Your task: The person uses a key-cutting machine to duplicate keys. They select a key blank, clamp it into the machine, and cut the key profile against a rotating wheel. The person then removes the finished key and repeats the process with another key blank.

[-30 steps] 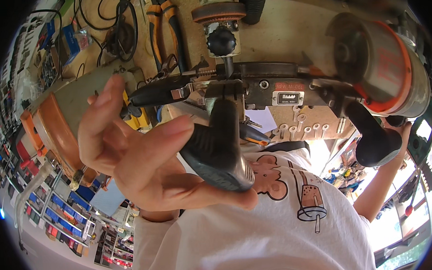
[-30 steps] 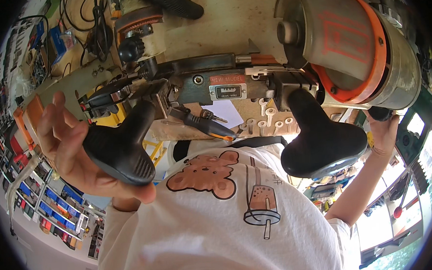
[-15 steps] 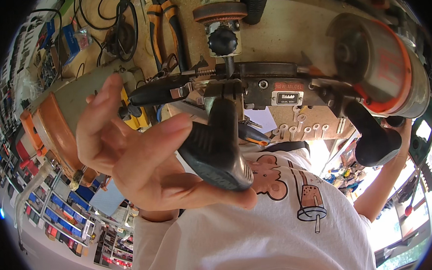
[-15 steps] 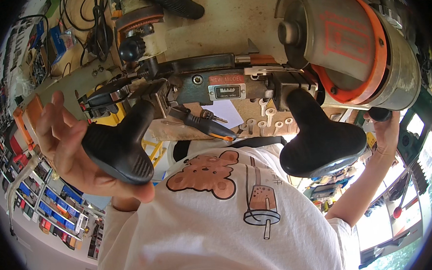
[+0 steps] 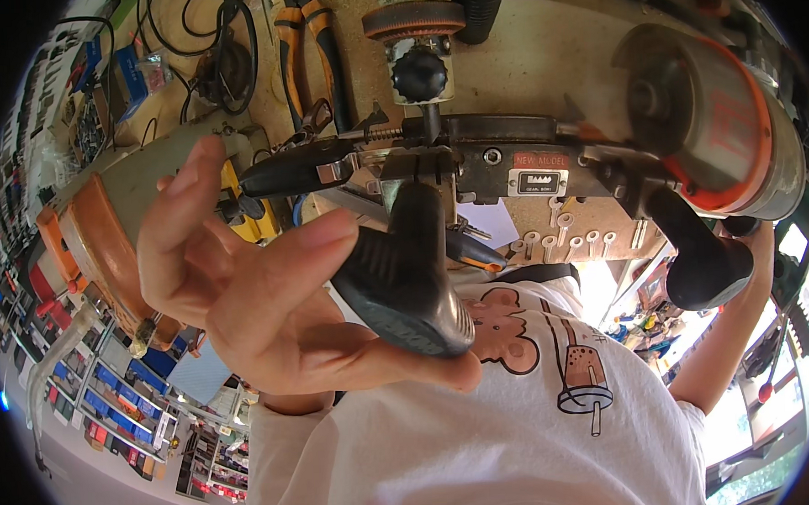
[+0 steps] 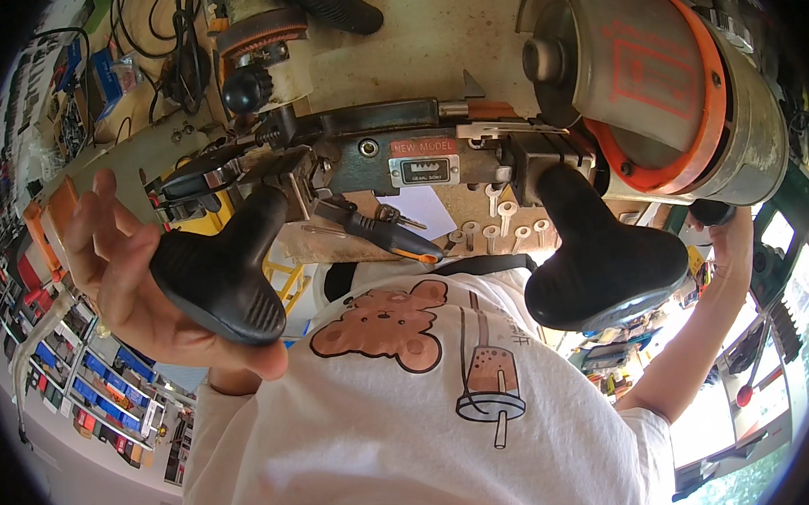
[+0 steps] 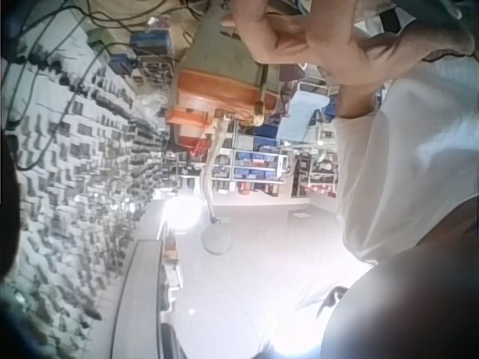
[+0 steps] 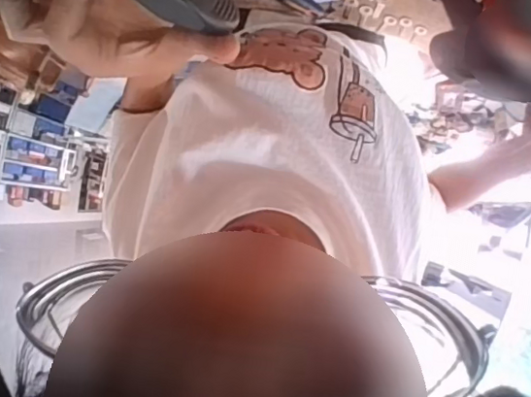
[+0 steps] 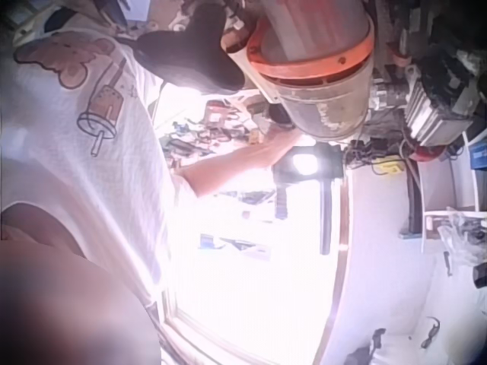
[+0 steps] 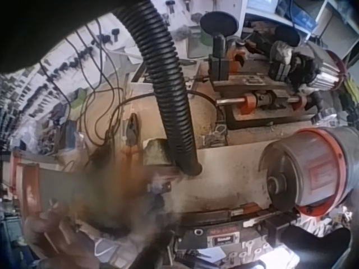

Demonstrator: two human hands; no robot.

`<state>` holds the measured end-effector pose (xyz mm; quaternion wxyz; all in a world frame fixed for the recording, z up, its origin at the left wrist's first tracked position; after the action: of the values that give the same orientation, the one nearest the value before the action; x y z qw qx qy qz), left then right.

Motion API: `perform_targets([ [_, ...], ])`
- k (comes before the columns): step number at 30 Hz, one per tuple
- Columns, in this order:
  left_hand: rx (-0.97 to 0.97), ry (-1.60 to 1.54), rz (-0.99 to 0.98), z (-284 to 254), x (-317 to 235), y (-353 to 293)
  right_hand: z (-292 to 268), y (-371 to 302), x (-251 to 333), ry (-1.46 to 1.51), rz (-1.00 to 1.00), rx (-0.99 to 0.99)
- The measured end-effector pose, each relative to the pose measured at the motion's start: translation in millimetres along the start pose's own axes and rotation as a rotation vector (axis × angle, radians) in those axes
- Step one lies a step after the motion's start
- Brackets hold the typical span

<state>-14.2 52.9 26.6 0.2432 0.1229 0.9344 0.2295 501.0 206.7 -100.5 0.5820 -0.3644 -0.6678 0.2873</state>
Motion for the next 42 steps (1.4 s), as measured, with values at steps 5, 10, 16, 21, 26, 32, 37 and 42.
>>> perform_targets([
  [5,-0.010,-0.005,0.014,1.4,-0.4,-0.1,3.7,2.7,9.3,-0.002,-0.031,-0.026],
  [10,-0.015,-0.011,0.038,2.4,-0.7,1.0,2.0,4.6,10.5,0.044,-0.063,-0.035],
  [16,-0.022,-0.009,0.160,2.6,0.6,-1.9,-1.6,-1.0,-9.4,0.252,-0.125,0.075],
  [21,-0.011,0.027,0.078,2.8,-2.2,0.9,-3.0,-4.5,-27.0,0.156,-0.106,0.388],
  [26,-0.003,0.033,0.081,2.3,-1.2,3.4,-0.3,-7.9,-22.8,0.139,-0.080,0.354],
  [32,-0.047,0.006,0.034,2.8,2.5,0.1,2.8,-11.0,-18.4,0.116,-0.037,0.229],
  [37,-0.018,-0.010,0.033,2.5,-0.4,1.9,-5.0,-6.2,-14.8,0.011,-0.019,0.101],
  [42,-0.028,-0.018,0.054,1.6,1.8,1.5,-8.8,2.4,-8.1,-0.014,0.064,0.132],
])
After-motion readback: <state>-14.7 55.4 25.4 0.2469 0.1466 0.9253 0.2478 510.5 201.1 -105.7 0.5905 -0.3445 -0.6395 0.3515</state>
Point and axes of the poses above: each hand's wrist, its own y-axis towards the middle knuckle, its own z-axis out of the palm, x = y × z, the point moved 6 cm from there along y, towards the middle knuckle, and after that the axes turned 8 degrees about z, right-handed, at the moved point
